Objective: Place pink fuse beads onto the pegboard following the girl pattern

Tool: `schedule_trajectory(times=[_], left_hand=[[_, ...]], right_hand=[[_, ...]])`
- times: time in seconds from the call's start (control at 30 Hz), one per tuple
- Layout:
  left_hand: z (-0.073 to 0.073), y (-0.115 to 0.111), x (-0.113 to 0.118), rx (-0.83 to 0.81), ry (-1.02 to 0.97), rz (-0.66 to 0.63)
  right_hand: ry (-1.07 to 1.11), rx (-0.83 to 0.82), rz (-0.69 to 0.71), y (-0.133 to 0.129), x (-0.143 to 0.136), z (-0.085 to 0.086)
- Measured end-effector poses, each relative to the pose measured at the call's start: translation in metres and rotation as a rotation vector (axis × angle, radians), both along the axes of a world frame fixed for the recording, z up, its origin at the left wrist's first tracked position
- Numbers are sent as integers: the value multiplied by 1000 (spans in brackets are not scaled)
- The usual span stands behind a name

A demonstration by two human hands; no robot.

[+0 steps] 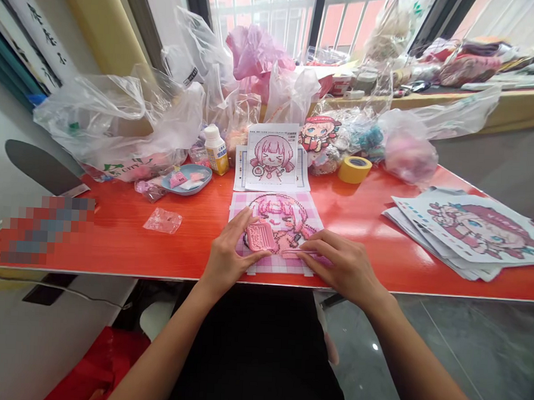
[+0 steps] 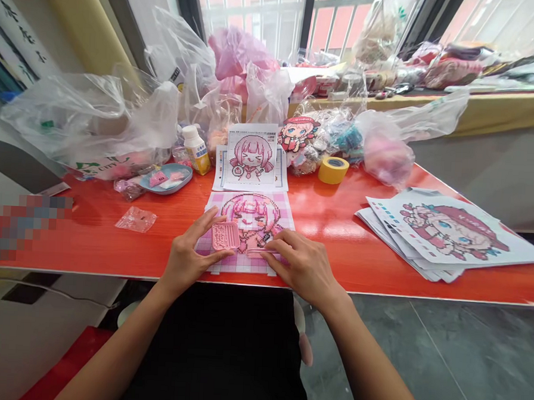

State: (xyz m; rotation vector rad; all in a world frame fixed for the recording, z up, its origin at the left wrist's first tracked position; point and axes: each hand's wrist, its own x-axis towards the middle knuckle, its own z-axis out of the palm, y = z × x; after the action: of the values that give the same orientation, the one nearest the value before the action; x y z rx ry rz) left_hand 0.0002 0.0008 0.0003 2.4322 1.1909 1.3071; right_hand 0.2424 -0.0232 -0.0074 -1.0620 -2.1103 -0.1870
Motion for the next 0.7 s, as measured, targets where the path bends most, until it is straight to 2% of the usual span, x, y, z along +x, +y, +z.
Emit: schedule_trajectory(times=[0.27,0.7], left_hand=[[0,0,0,-18,-2,-45],[0,0,-1,-22,-1,-43]], right_hand=[[-8,-17,-6,0,0,-2],[5,-10,-2,0,0,-2]])
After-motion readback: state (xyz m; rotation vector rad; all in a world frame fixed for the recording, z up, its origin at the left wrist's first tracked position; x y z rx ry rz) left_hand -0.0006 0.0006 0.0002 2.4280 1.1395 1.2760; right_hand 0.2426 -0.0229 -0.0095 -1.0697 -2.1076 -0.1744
